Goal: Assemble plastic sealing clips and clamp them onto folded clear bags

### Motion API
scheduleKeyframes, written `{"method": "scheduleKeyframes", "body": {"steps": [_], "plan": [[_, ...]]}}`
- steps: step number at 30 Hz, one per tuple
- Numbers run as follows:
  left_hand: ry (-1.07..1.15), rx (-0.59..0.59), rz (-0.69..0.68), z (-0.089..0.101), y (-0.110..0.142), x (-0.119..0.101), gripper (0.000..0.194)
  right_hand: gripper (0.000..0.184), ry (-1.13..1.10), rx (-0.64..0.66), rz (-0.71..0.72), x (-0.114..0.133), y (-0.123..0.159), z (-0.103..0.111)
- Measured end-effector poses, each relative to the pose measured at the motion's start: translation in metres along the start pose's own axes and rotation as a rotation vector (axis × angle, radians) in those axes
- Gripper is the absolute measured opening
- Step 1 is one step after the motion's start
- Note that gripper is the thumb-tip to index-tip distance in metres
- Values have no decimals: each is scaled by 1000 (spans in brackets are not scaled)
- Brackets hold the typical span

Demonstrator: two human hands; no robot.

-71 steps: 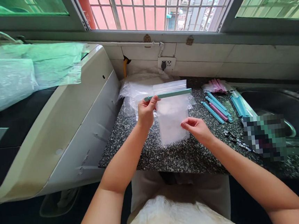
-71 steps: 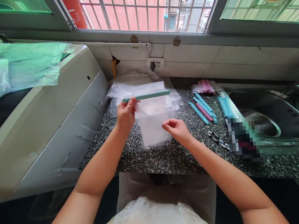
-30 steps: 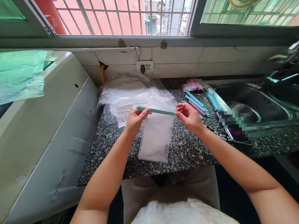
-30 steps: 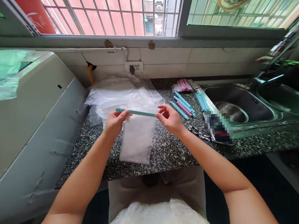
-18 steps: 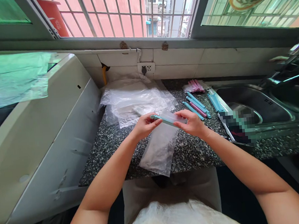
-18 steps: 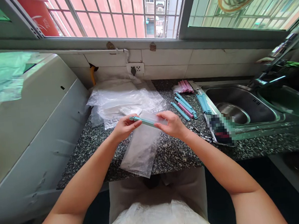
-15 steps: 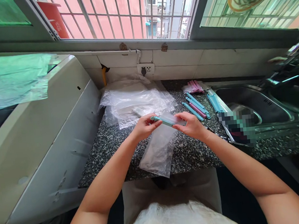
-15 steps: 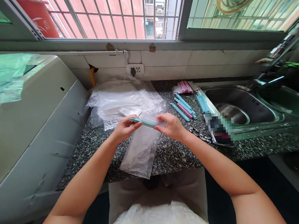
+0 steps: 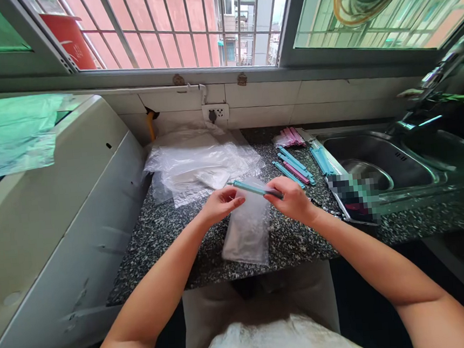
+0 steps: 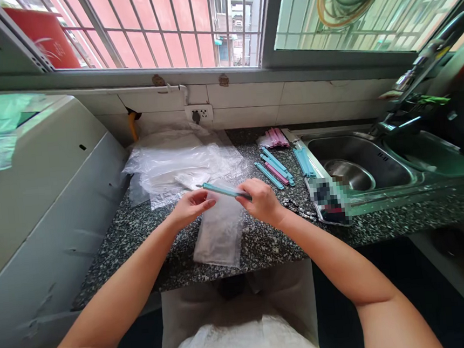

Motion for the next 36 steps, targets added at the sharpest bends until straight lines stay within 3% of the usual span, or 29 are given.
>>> {"method": "scheduleKeyframes", "body": {"steps": [4,9,12,16,19,22,26,30,36], "plan": [[-54,34,123,-3,0,10,29,10,-34,-104,-70,-13,-8,19],[-22,-145,169,1,-8,11,23,10,-110,-147,-202,-42,-23,43],[-19,-188,153,4,-20,1,17,13,-164,-167,-245,-59,-30,53],[23,-236,94,1,-46,-16,18,20,-215,-250,-288,-80,-37,67],[238,-350,54,-5,-68,-22,27,30,-318,-328,-311,-100,-47,80],[369,-359,-20,-18,-92,-28,30,39,-390,-452,-280,-123,-60,96],[258,-299,42,-38,-123,-29,21,42,-338,-501,-285,-157,-73,112],[186,-294,65,-49,-151,-26,7,34,-231,-480,-346,-185,-75,120],[-20,-331,68,-54,-195,-15,19,22,-98,-450,-486,-224,-80,124]]}}
Point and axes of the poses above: each hand's wrist, its own y-axis away from the middle knuckle, its own z-axis out of the back of the hand, x = y × z, the point moved 4 cm from there along -y, towards the middle knuckle, and after that the axes turned 1 degree about z, right-handed, at the moved point
